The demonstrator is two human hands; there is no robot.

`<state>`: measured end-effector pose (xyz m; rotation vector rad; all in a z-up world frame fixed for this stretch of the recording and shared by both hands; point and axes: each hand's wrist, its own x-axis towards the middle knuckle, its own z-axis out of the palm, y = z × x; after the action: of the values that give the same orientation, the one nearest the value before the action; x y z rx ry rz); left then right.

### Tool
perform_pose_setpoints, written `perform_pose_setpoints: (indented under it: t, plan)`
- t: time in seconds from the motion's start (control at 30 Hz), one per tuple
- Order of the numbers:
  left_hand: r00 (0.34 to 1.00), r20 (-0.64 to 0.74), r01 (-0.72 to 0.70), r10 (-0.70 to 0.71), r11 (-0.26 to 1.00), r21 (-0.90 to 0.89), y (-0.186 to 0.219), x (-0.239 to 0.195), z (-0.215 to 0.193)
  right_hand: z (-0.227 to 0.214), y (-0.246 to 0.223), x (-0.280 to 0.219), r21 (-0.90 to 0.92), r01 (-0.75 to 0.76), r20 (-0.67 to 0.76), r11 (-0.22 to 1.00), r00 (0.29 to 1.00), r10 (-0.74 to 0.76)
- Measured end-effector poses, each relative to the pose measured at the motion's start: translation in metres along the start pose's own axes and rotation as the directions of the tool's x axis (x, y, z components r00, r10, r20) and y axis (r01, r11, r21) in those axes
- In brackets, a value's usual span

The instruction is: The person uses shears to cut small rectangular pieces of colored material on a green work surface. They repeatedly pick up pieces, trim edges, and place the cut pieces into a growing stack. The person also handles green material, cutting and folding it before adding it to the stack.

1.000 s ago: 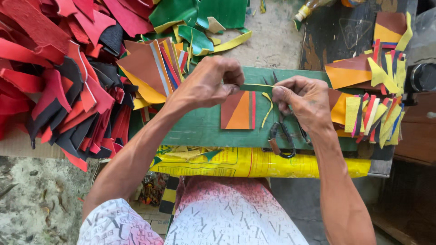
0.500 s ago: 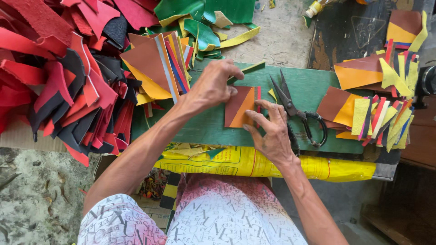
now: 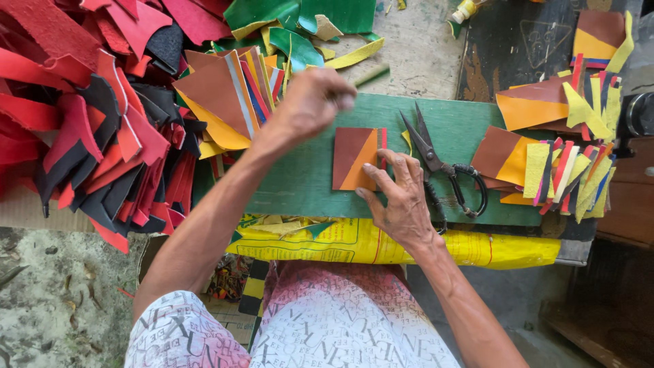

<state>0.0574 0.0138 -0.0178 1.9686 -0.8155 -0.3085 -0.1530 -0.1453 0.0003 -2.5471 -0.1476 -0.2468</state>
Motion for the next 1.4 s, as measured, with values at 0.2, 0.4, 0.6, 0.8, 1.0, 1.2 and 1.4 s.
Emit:
perform_pose_setpoints:
  t: [0.2,0.4,0.6,0.8,1.0,1.2,1.4]
  plan:
    - [0.996,-0.063,0.048,-0.059,0.985,-0.163,0.005,0.023,-0.049,0.011,-0.001,0.002,-0.092,0.053,0.004,0.994,0.999,-0.053]
    - [0.999,0.021,-0.039,0.042,0.992,-0.122,0.000,0.041,-0.049,0.017,-0.001,0.007,-0.136,0.013,0.093,0.991,0.996,0.000]
    - [0.919,0.384,0.116,-0.092,0.993,-0.039,-0.012,0.054,-0.021,0.024,-0.004,0.007,-0.205,0.008,0.055,0.979,0.998,0.004]
    - [0.820,0.548,0.078,-0.167,0.980,0.181,-0.012,0.060,0.001,0.026,0.000,0.004,-0.206,-0.018,0.081,0.978,0.996,0.036]
    - [0.795,0.583,0.037,-0.170,0.972,0.234,-0.008,0.062,0.001,0.021,0.000,0.008,-0.140,-0.046,0.086,0.989,0.995,0.058]
    - [0.790,0.571,0.053,-0.223,0.953,0.299,0.002,0.059,-0.003,0.017,0.001,0.011,-0.071,-0.076,0.096,0.995,0.992,0.083]
    - [0.795,0.574,0.036,-0.195,0.960,0.276,0.007,0.056,-0.004,0.017,0.001,0.013,-0.094,-0.086,0.144,0.992,0.985,0.099]
